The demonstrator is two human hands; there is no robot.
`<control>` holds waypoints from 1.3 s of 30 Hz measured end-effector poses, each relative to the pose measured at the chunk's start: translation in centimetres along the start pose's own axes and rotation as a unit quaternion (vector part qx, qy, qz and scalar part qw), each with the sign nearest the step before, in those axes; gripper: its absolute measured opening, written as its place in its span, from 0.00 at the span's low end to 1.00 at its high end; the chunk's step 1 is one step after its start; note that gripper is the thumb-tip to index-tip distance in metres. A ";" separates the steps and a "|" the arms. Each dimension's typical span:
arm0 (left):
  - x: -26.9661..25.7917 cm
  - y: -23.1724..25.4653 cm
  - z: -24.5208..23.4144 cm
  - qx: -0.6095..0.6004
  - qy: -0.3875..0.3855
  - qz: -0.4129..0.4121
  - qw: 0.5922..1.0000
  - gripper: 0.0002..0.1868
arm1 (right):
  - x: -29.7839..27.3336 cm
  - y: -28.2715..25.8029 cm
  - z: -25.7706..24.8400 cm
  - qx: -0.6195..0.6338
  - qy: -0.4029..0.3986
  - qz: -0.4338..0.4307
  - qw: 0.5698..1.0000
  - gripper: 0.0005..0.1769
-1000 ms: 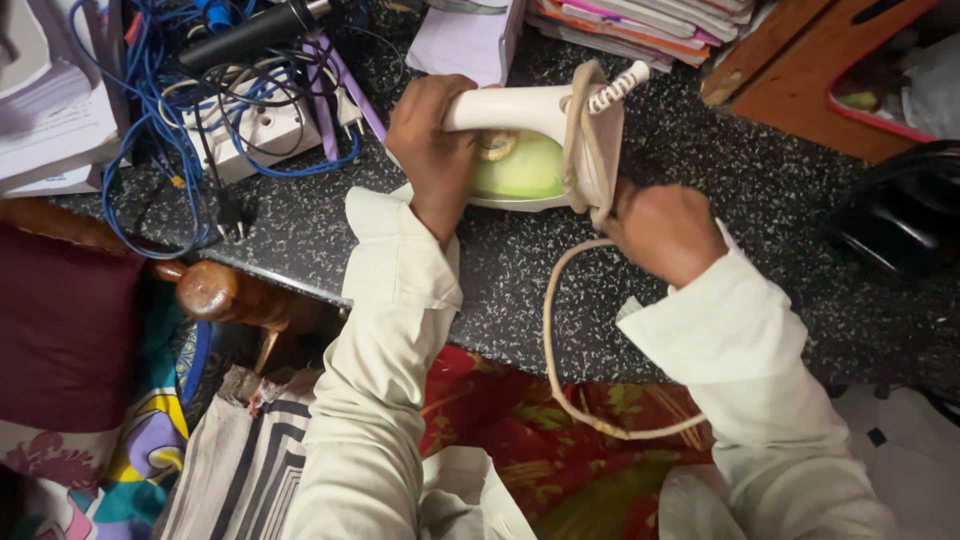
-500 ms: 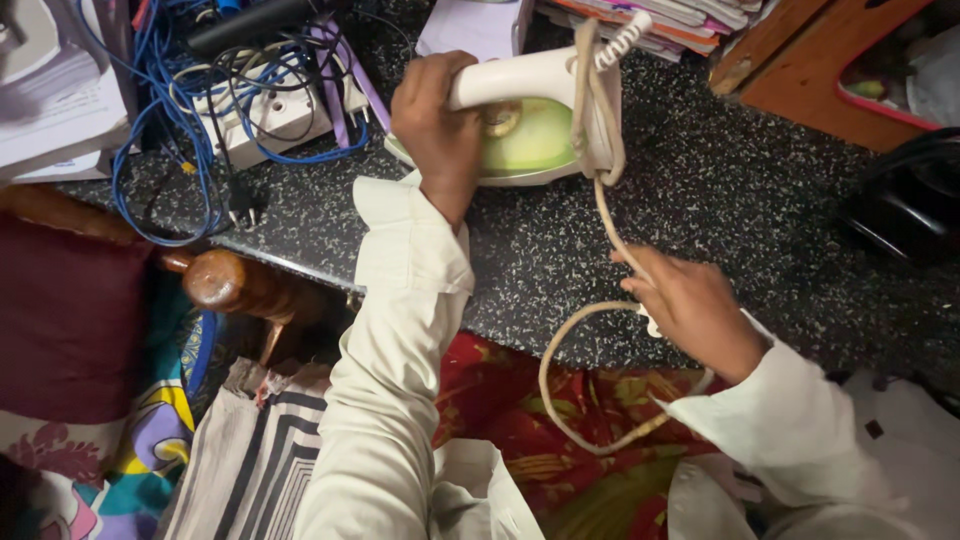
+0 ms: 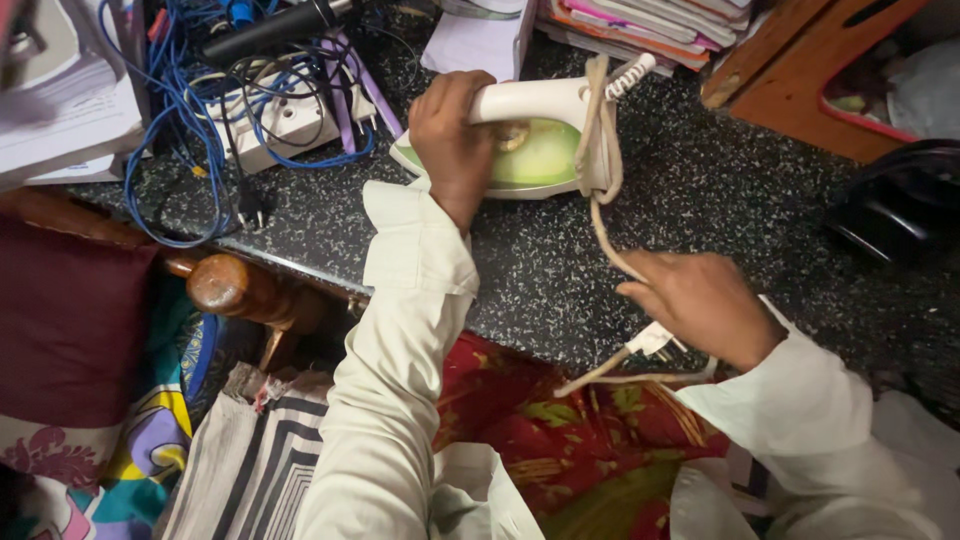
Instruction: The person organizes several small household electronics on a cluttered table. They coil the power cord of a black appliance, then wrap the cord around a green and white iron, and finally coil the cord of a black hair straightener. The items are handled one at a time and placed back on the table.
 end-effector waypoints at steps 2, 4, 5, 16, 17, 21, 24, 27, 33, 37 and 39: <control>0.0 0.1 0.3 0.023 -0.002 0.004 1.000 0.21 | 0.2 -0.2 0.8 0.025 -0.013 -0.025 0.999 0.23; 0.1 0.0 0.1 0.024 0.007 -0.008 1.000 0.21 | 0.3 0.0 2.0 0.232 -0.057 0.031 0.971 0.23; 0.2 -0.1 0.0 0.024 0.011 -0.012 1.000 0.20 | 0.1 -0.1 3.0 0.416 -0.092 0.100 0.899 0.23; 0.3 -0.2 -0.5 0.026 0.022 -0.001 0.999 0.22 | -0.1 -1.6 -4.3 0.117 0.039 -0.045 0.991 0.15; 0.3 -0.1 -0.5 0.022 0.025 0.006 0.999 0.25 | 0.3 -2.1 -5.6 0.020 0.075 -0.045 0.996 0.13; 0.2 0.0 0.0 0.011 -0.003 0.024 1.000 0.23 | 3.6 -3.0 -9.7 -0.172 0.086 -0.054 0.980 0.14; 0.1 0.0 0.4 -0.004 -0.019 0.032 0.999 0.20 | 6.7 -2.5 -11.4 -0.201 0.135 -0.136 0.961 0.14; 0.1 -0.1 0.4 -0.014 -0.017 0.032 0.999 0.17 | 10.3 -0.1 -11.7 -0.148 0.177 -0.189 0.954 0.15; 0.2 -0.3 0.0 -0.017 -0.018 0.008 1.000 0.18 | 14.6 8.3 -9.2 0.237 0.093 -0.148 0.956 0.09; 0.4 -0.2 0.2 -0.047 -0.030 -0.002 0.998 0.17 | 16.0 12.9 -5.6 0.373 0.094 -0.160 0.909 0.09; 0.4 -0.1 0.1 -0.055 -0.031 -0.008 0.998 0.17 | 16.6 14.2 -3.0 0.462 0.125 -0.130 0.868 0.10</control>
Point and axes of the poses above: each hand's wrist, its own x-axis towards the middle knuckle, its own z-axis out of the palm, y = z × x, the point moved 4 cm from there along x, towards the middle knuckle, and after that the axes turned 4 degrees about -z, right-handed, at the moved point
